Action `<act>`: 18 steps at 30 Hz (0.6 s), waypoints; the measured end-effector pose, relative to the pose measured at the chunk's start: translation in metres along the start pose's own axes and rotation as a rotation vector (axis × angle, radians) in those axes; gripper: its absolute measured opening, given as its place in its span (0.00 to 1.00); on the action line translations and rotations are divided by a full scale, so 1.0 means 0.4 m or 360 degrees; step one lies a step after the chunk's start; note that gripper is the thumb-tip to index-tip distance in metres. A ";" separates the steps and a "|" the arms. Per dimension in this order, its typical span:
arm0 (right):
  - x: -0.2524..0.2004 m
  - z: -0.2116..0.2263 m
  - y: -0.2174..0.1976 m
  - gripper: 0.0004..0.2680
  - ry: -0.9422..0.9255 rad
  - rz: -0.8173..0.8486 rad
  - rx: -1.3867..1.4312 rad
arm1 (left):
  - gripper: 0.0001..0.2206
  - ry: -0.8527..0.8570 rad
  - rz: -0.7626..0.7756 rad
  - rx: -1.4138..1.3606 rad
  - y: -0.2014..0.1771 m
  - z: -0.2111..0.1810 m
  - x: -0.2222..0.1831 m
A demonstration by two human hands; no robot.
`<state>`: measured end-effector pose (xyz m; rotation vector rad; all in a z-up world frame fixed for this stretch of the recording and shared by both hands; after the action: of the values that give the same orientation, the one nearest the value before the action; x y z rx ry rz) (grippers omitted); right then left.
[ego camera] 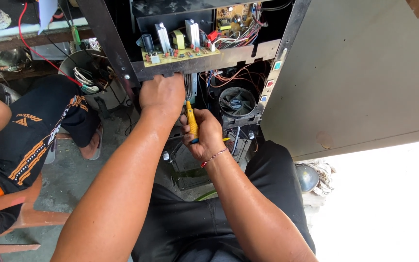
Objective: The person uses a yellow-handled screwdriver to loosen and remove screws securing a metal heat sink inside an open electronic device. After removing the screws, the person lifts the heat sink out of the device and holds it in their hands.
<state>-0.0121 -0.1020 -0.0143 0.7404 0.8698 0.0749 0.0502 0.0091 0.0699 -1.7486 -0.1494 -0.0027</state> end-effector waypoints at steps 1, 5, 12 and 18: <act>-0.006 0.001 -0.001 0.09 0.0000 0.0003 -0.0003 | 0.06 -0.0002 -0.0004 0.0000 0.001 0.000 0.001; -0.058 0.018 0.012 0.12 -0.0202 -0.0124 -0.0286 | 0.06 0.0006 -0.0037 0.0006 -0.006 -0.002 -0.005; -0.020 0.009 0.020 0.10 -0.0023 -0.0013 0.0010 | 0.08 0.0136 -0.0021 0.0099 0.035 0.020 0.025; -0.098 0.016 0.026 0.20 -0.0303 -0.0140 -0.0467 | 0.06 0.0072 -0.0186 0.0112 0.032 0.012 -0.001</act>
<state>-0.0308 -0.1115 0.0208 0.4266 0.6894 0.0514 0.0508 0.0114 0.0565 -1.6661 -0.2159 -0.1206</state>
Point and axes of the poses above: each hand's wrist, its own x-axis towards the middle knuckle, its own y-axis out of the palm, z = x × y, the point moved 4 cm from there along x, towards the middle knuckle, and after that the axes turned 4 degrees about -x, right-handed, at the moved point
